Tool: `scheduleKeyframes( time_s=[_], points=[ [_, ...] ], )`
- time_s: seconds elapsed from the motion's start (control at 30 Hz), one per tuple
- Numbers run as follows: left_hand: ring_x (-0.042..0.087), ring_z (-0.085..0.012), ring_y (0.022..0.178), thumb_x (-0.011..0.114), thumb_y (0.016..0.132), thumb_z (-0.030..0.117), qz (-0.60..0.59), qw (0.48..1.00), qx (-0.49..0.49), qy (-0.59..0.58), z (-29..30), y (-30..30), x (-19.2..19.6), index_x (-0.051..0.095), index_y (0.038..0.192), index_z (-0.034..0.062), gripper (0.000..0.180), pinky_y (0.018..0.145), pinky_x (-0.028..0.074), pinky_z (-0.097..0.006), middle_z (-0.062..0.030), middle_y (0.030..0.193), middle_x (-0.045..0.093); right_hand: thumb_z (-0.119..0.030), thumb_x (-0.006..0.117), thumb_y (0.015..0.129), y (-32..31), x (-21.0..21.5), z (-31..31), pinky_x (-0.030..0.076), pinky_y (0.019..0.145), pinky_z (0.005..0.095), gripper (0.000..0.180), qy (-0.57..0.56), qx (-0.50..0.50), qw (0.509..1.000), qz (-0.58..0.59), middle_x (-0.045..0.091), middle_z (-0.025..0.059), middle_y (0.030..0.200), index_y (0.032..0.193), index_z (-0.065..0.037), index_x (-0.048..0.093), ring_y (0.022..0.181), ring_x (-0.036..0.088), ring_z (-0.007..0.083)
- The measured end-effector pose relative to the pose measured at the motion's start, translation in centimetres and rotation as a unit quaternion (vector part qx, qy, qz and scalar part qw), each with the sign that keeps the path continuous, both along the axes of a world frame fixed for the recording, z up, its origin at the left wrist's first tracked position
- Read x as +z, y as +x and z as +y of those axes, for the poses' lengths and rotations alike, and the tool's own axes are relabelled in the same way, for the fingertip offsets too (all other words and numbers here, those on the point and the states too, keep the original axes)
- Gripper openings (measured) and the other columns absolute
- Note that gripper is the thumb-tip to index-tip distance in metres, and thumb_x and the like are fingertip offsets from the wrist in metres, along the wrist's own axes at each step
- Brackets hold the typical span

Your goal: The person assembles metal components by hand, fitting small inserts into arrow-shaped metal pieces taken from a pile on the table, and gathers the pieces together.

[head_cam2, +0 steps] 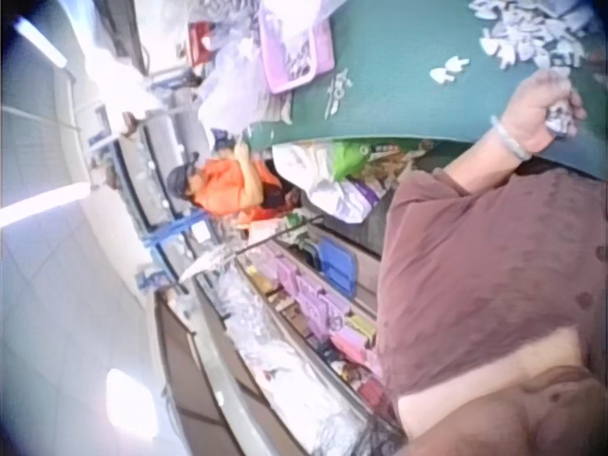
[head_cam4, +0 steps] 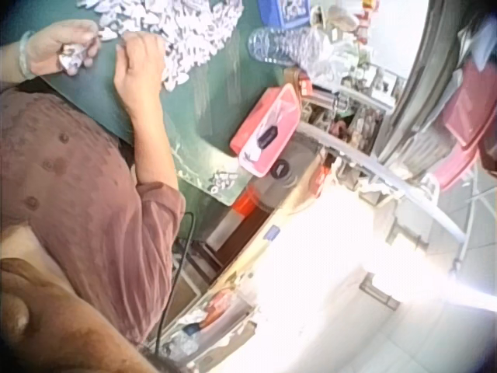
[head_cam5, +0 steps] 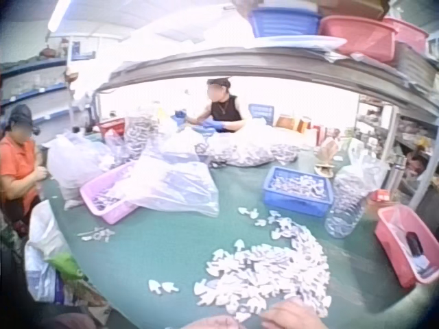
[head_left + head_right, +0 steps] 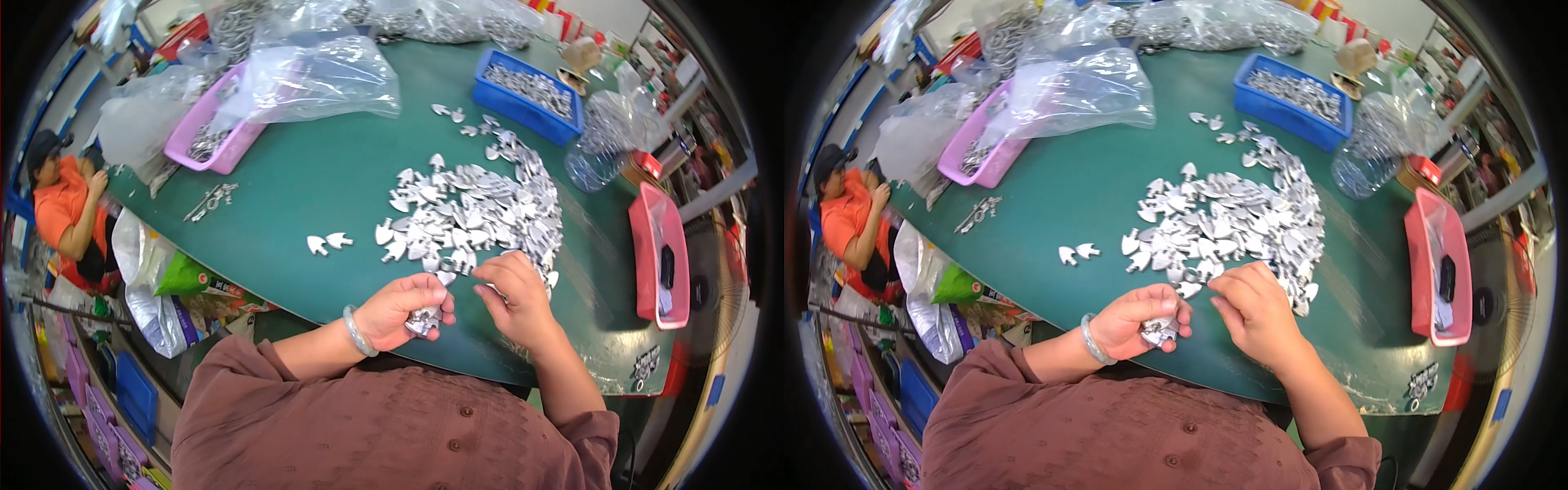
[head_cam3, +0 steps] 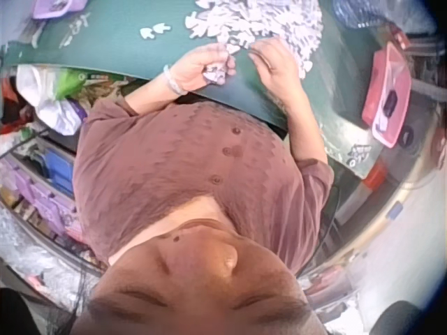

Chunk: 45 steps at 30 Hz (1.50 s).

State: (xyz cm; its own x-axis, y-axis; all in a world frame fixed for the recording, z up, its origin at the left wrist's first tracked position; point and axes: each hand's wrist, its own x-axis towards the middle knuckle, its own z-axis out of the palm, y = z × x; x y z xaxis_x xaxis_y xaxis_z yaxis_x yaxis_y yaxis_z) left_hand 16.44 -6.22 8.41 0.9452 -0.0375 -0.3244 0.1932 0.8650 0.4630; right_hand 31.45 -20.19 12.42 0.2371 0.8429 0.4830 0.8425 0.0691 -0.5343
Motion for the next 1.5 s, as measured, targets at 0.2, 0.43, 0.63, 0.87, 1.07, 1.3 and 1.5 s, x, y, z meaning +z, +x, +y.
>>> scheduleKeyframes(
  time_s=[0.2, 0.43, 0.63, 0.87, 1.07, 1.3, 1.5],
  points=[
    [0.058, -0.0200, 0.081, 0.055, 0.080, 0.001, 0.009, 0.990, 0.098, 0.096, 3.4, -6.1, 0.7, 0.056, 0.092, 0.0024, 0.012, 0.057, 0.046, -0.027, -0.0102, 0.088, 0.056, -0.010, 0.065, 0.069, -1.8, -0.5, 6.3, 0.037, 0.074, 0.0361, 0.015, -0.111, 0.057, 0.987, -0.105, 0.055, 0.0063, 0.080, 0.083, -0.007, 0.060, 0.081, 0.049, 0.0246],
    [0.056, -0.0107, 0.065, 0.060, 0.077, 0.001, 0.073, 0.917, 0.292, 0.263, 9.3, -10.7, 1.3, 0.057, 0.093, 0.0040, 0.017, 0.046, 0.043, -0.019, -0.0029, 0.077, 0.056, -0.016, 0.066, 0.069, -5.1, -3.4, 14.0, 0.033, 0.077, 0.0357, 0.011, -0.095, 0.067, 0.980, -0.163, 0.050, 0.0042, 0.077, 0.075, -0.007, 0.063, 0.082, 0.047, 0.0222],
    [0.050, -0.0091, 0.062, 0.063, 0.073, 0.004, 0.078, 0.715, 0.183, 0.670, 13.8, -10.7, 1.1, 0.059, 0.107, 0.0057, 0.034, 0.056, 0.042, -0.022, -0.0002, 0.075, 0.054, -0.012, 0.065, 0.067, -5.7, -4.0, 15.7, 0.033, 0.076, 0.0355, 0.004, -0.068, 0.054, 0.984, -0.157, 0.050, 0.0019, 0.073, 0.070, -0.010, 0.064, 0.078, 0.046, 0.0211],
    [0.054, -0.0262, 0.070, 0.066, 0.068, 0.011, 0.039, 0.525, 0.008, 0.850, 14.3, -8.1, 1.3, 0.060, 0.105, 0.0103, 0.037, 0.063, 0.045, -0.034, -0.0095, 0.078, 0.053, -0.010, 0.066, 0.067, -5.2, -3.6, 15.5, 0.033, 0.074, 0.0348, 0.007, -0.067, 0.045, 0.991, -0.105, 0.053, 0.0014, 0.078, 0.073, -0.010, 0.063, 0.078, 0.048, 0.0201],
    [0.055, -0.0263, 0.073, 0.066, 0.069, 0.014, 0.031, 0.486, -0.080, 0.870, 15.2, -6.9, 1.6, 0.063, 0.093, 0.0093, 0.025, 0.065, 0.045, -0.035, -0.0093, 0.079, 0.053, -0.009, 0.066, 0.069, -4.6, -2.8, 15.2, 0.033, 0.074, 0.0343, 0.005, -0.070, 0.039, 0.996, -0.044, 0.054, 0.0012, 0.077, 0.074, -0.009, 0.063, 0.077, 0.048, 0.0204],
    [0.053, -0.0155, 0.069, 0.060, 0.081, 0.019, 0.077, 0.906, 0.017, 0.416, 16.9, -7.4, 1.3, 0.060, 0.093, 0.0021, 0.020, 0.051, 0.044, -0.025, -0.0049, 0.082, 0.056, -0.007, 0.065, 0.071, -4.2, -1.7, 14.5, 0.034, 0.072, 0.0334, 0.006, -0.077, 0.050, 0.996, 0.017, 0.054, 0.0024, 0.077, 0.076, -0.008, 0.063, 0.075, 0.049, 0.0215],
    [0.051, -0.0156, 0.073, 0.051, 0.088, 0.022, -0.044, 0.997, 0.064, 0.016, 15.0, -7.0, -0.9, 0.053, 0.103, -0.0019, 0.029, 0.047, 0.040, -0.021, -0.0069, 0.087, 0.053, -0.004, 0.064, 0.071, -3.8, -0.7, 13.8, 0.037, 0.070, 0.0330, 0.012, -0.041, 0.080, 0.994, 0.066, 0.055, 0.0047, 0.080, 0.082, -0.008, 0.060, 0.076, 0.049, 0.0234]
  ],
)
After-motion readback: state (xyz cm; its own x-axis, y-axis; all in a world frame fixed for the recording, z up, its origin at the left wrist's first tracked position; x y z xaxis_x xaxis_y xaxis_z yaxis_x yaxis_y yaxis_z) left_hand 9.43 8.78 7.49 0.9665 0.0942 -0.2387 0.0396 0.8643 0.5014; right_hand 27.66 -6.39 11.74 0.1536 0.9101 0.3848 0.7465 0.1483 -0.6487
